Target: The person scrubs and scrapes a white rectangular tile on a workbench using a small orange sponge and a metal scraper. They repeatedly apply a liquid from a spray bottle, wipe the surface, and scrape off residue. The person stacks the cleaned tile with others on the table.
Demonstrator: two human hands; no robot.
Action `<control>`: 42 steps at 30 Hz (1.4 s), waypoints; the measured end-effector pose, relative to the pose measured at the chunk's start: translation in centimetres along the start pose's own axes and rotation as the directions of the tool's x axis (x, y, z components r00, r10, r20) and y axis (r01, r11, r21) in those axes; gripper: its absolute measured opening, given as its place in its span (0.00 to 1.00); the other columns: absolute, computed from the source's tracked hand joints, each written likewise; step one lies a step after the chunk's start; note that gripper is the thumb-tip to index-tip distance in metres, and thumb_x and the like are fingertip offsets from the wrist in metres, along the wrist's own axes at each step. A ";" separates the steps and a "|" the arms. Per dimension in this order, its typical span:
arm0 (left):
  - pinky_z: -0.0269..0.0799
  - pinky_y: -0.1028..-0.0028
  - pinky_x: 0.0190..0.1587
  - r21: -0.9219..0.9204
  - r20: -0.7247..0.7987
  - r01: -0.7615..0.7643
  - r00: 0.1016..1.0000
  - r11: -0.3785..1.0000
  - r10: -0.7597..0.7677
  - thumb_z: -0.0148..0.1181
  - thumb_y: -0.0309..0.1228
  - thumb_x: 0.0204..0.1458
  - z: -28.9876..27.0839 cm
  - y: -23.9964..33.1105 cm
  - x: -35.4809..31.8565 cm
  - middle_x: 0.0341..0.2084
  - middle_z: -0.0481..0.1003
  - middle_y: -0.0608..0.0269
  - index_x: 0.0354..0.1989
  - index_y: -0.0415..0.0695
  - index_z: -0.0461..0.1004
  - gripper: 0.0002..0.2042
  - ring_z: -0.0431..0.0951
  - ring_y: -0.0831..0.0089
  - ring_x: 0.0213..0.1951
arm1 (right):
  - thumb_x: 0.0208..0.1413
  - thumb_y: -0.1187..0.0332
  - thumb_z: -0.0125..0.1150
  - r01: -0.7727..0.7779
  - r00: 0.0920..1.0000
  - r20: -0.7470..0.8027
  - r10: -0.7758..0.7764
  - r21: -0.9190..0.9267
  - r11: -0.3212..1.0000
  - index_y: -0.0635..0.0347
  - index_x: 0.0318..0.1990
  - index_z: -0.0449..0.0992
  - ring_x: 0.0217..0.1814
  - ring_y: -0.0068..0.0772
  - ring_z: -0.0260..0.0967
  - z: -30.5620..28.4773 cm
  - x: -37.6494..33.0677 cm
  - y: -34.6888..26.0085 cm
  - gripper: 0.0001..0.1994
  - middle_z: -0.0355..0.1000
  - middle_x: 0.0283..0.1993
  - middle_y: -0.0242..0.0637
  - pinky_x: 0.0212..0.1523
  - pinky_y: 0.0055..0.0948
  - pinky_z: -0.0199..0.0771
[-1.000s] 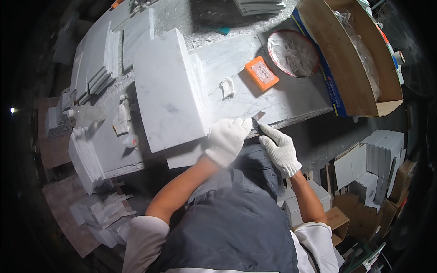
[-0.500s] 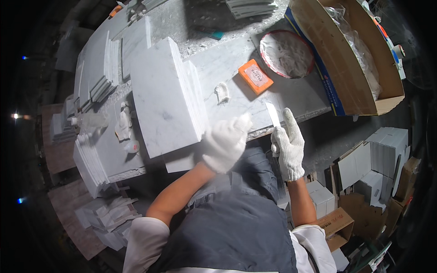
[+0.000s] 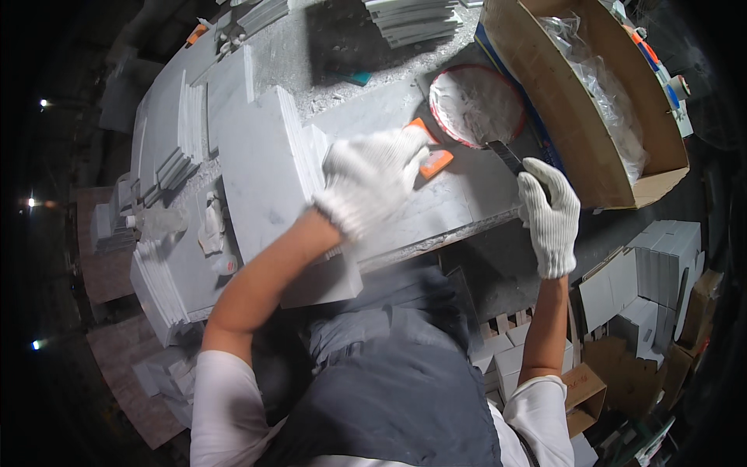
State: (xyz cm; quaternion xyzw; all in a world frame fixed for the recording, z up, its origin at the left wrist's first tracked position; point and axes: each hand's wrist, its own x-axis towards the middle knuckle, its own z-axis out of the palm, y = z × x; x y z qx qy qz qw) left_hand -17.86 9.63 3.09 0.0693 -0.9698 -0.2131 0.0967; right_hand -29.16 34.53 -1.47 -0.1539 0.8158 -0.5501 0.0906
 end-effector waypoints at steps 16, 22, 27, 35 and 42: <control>0.77 0.58 0.37 0.338 0.359 -0.037 0.929 0.940 -0.093 0.52 0.38 0.58 3.6 -1.8 11.6 0.36 0.81 0.49 0.40 0.44 0.79 0.12 0.82 0.53 0.36 | 0.59 0.62 0.61 0.229 0.970 0.208 -0.127 -0.602 0.765 0.54 0.39 0.82 0.44 0.53 0.78 2.2 8.9 -0.3 0.08 0.79 0.39 0.47 0.46 0.45 0.76; 0.74 0.61 0.53 0.101 0.210 0.103 0.970 0.990 -0.123 0.55 0.53 0.62 -0.6 -4.5 7.0 0.47 0.78 0.49 0.63 0.43 0.69 0.29 0.79 0.52 0.47 | 0.64 0.49 0.61 0.173 0.977 0.034 -0.210 -0.702 0.691 0.52 0.59 0.76 0.44 0.54 0.79 -0.8 6.0 -2.9 0.23 0.80 0.42 0.50 0.47 0.44 0.78; 0.71 0.58 0.58 0.390 -0.246 0.036 0.967 0.920 0.066 0.59 0.50 0.60 -4.1 -9.7 -1.5 0.49 0.77 0.46 0.64 0.44 0.70 0.30 0.76 0.52 0.53 | 0.58 0.67 0.71 0.214 0.975 0.055 -0.214 0.022 0.977 0.58 0.57 0.79 0.49 0.32 0.80 1.9 -0.5 -2.5 0.20 0.81 0.47 0.40 0.51 0.28 0.77; 0.72 0.62 0.56 -0.193 0.340 -0.126 0.922 0.973 0.187 0.64 0.47 0.49 -3.5 2.5 -15.2 0.52 0.74 0.59 0.47 0.46 0.78 0.22 0.70 0.57 0.60 | 0.57 0.63 0.71 0.187 0.912 0.398 -0.098 -0.192 0.963 0.57 0.53 0.78 0.40 0.33 0.77 16.4 -4.8 -1.0 0.18 0.78 0.42 0.38 0.44 0.32 0.78; 0.78 0.58 0.51 -0.349 -0.003 -0.040 0.999 0.936 0.042 0.60 0.47 0.61 -6.1 0.4 -19.8 0.47 0.81 0.60 0.45 0.46 0.81 0.17 0.81 0.52 0.51 | 0.58 0.56 0.66 0.238 0.908 0.419 -0.017 -0.482 0.843 0.35 0.60 0.72 0.46 0.50 0.78 21.6 -4.3 -1.6 0.22 0.72 0.51 0.40 0.45 0.45 0.79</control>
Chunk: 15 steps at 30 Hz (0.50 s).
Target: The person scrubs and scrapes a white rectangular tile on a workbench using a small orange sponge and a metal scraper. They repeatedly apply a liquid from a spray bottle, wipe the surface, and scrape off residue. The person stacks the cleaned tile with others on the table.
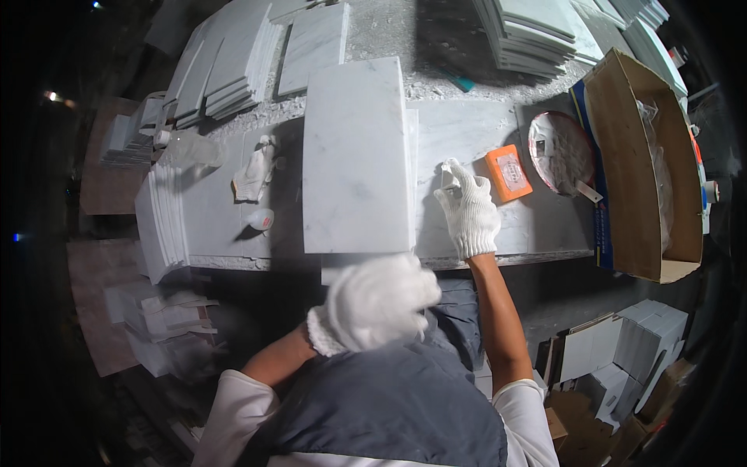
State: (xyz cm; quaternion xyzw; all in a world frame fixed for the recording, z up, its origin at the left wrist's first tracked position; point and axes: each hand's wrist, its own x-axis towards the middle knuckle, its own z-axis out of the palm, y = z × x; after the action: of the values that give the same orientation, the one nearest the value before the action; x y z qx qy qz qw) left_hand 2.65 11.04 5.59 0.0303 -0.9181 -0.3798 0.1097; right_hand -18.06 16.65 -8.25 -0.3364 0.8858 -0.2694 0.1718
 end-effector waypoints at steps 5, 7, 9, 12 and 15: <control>0.72 0.58 0.61 0.434 -0.299 0.132 0.954 0.891 0.004 0.62 0.43 0.58 -0.2 -2.1 -0.6 0.51 0.79 0.56 0.49 0.47 0.81 0.17 0.76 0.54 0.58 | 0.54 0.57 0.71 -0.049 0.995 -0.093 0.038 -0.114 0.992 0.40 0.49 0.81 0.45 0.45 0.78 0.6 0.5 -1.5 0.15 0.74 0.48 0.35 0.44 0.42 0.79; 0.71 0.58 0.61 0.376 -0.161 -0.012 0.984 0.927 0.078 0.65 0.42 0.54 0.4 -1.9 -0.9 0.49 0.78 0.58 0.47 0.47 0.81 0.16 0.76 0.56 0.56 | 0.54 0.59 0.71 -0.045 0.995 -0.091 0.032 -0.145 0.988 0.41 0.47 0.82 0.45 0.43 0.78 0.5 0.2 -1.5 0.13 0.75 0.47 0.35 0.44 0.41 0.78; 0.70 0.57 0.61 0.299 -0.027 -0.145 0.987 0.943 0.160 0.67 0.41 0.50 1.0 -1.5 -1.3 0.46 0.78 0.59 0.44 0.47 0.80 0.16 0.76 0.58 0.53 | 0.54 0.62 0.71 0.079 0.985 -0.146 -0.097 -0.124 0.989 0.44 0.45 0.83 0.46 0.42 0.77 0.3 -0.2 -1.1 0.11 0.75 0.48 0.36 0.45 0.39 0.78; 0.74 0.58 0.58 -0.003 0.052 -0.092 0.994 0.996 0.092 0.64 0.38 0.50 1.5 -1.3 -1.9 0.47 0.79 0.58 0.43 0.48 0.81 0.13 0.77 0.59 0.54 | 0.56 0.68 0.70 0.137 0.947 -0.309 -0.083 0.156 0.978 0.50 0.43 0.83 0.47 0.36 0.76 0.3 -0.8 -0.1 0.08 0.75 0.48 0.36 0.45 0.32 0.77; 0.72 0.57 0.61 -0.049 -0.105 -0.094 0.990 0.994 0.089 0.65 0.38 0.52 1.3 -2.0 -3.0 0.46 0.79 0.59 0.44 0.47 0.81 0.14 0.78 0.58 0.53 | 0.62 0.73 0.65 0.187 0.945 -0.326 -0.005 0.530 0.827 0.61 0.49 0.79 0.45 0.28 0.77 -0.3 -2.2 1.4 0.09 0.76 0.46 0.36 0.40 0.26 0.81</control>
State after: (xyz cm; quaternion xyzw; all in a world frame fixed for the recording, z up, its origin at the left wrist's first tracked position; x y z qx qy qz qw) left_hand 5.26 10.92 2.78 0.0047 -0.9011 -0.3968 0.1749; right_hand -17.41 19.16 -8.55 -0.2700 0.7670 -0.5724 0.1063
